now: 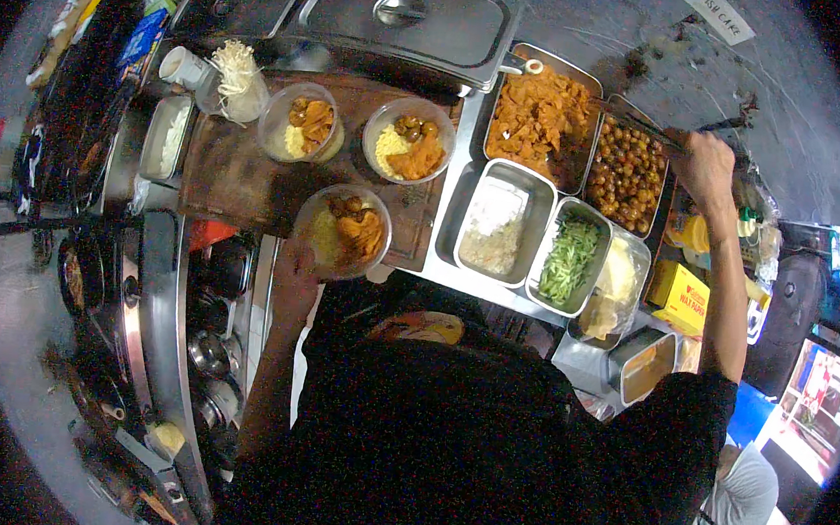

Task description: The person transfers cooked noodles from a pot into several plastic bowls using tongs. Then the person adds fried meatballs and fried chicken pieces to each bowl from metal trays, arranging the toppings before placing the bowls on the counter.

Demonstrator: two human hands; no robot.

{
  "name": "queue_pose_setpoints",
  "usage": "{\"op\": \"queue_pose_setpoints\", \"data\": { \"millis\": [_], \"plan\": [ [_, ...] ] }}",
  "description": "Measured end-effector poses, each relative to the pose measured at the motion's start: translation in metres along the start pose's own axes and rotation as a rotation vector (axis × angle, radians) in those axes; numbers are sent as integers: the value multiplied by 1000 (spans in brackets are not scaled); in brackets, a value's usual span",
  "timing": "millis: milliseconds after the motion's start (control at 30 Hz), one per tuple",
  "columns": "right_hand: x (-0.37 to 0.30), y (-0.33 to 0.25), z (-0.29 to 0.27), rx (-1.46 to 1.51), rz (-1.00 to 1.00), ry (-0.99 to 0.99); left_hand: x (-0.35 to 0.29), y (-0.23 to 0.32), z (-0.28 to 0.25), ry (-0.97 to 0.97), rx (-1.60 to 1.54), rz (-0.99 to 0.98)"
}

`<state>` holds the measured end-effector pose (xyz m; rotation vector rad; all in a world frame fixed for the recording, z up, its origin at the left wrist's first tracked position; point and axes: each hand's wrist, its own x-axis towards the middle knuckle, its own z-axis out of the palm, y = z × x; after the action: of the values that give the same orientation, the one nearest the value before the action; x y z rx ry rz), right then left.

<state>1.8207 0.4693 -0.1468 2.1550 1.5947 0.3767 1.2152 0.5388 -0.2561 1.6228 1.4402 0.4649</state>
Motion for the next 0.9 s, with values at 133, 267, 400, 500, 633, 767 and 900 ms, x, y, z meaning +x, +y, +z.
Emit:
{"op": "queue_pose_setpoints", "data": {
  "millis": [133,267,400,500,633,767,900],
  "plan": [
    [-24,1,-56,140,118,3,8,-2,15,-7,-238,-55],
    [-41,8,-112,398,119,-57,21,-44,37,-20,-445,-116],
    [-67,-37,-184,966,175,-147,14,12,27,-97,-698,-163],
    [-70,-60,-164,1077,-126,74,8,6,23,-162,-753,-119],
    [-59,-129,-208,915,-430,-57,4,-1,26,-125,-806,-88],
    [-60,-175,-204,786,-514,-101,-7,0,15,-112,-808,-177],
    [-67,-211,-212,586,-580,-56,-29,-55,-26,-22,-873,-152]
  ]
}}
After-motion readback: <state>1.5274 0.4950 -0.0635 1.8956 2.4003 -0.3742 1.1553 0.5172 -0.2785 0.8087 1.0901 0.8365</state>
